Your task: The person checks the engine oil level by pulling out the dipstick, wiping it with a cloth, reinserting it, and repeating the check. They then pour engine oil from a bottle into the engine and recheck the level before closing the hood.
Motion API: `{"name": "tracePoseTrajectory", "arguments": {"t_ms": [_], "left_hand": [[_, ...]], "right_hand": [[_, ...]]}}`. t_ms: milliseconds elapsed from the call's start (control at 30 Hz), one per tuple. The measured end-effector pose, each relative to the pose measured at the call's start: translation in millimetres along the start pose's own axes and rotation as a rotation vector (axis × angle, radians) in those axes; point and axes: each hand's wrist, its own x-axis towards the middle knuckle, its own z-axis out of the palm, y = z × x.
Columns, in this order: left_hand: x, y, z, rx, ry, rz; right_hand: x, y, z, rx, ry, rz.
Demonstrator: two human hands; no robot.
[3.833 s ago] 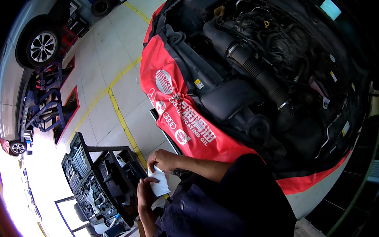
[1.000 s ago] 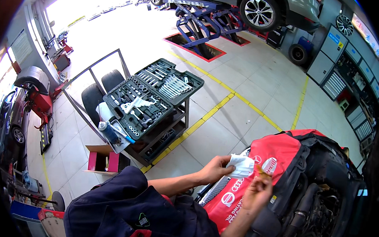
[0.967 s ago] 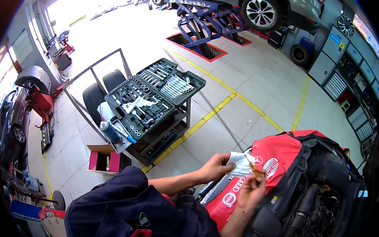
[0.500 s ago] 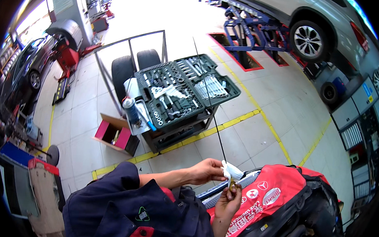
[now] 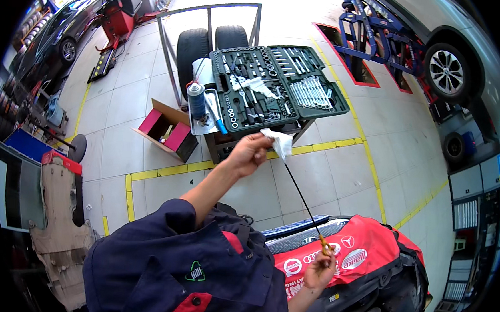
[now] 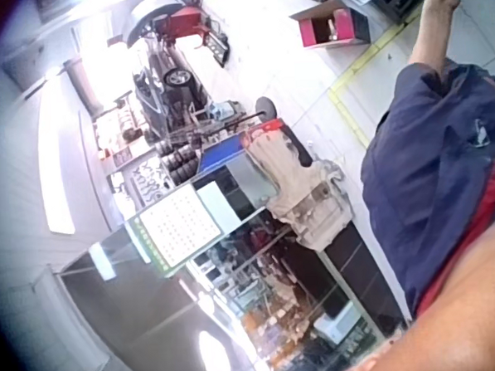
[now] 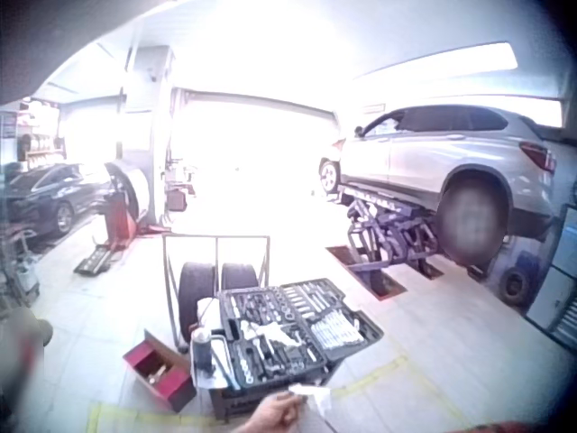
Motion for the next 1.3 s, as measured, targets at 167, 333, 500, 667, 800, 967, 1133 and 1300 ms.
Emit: {"name": "tracePoseTrajectory", "arguments": {"t_ms": [167, 333, 500, 667, 800, 967, 1133, 1300], "left_hand": [[-2, 54, -32, -0.118, 0.04, 0.159], [1, 89, -48, -0.191, 0.003, 0.279], [0, 104, -54, -0.222, 0.021, 0.246], [-2, 110, -63, -0.218, 0.087, 0.234], [-2, 112, -70, -0.304, 0.112, 0.222], [-4, 116, -73, -0.407, -0.017, 0.262], [-6, 118, -72, -0.343, -0.096, 0.231], [-9, 132, -92, -0.293, 0.063, 0.374]], "right_hand": [[-12, -55, -33, -0.05, -0.086, -0.112], [-16, -54, -49, -0.463, -0.042, -0.344], [-20, -45, -56, -0.924, -0.019, -0.761], [-30, -58, -60, -1.281, -0.228, -0.985], [-36, -60, -50, -1.455, -0.387, -1.062], [-40, -65, -38, -1.131, -0.086, -0.806], [-32, -71, -51, -0.883, 0.13, -0.412], [-38, -84, -67, -0.957, -0.07, -0.691]]}}
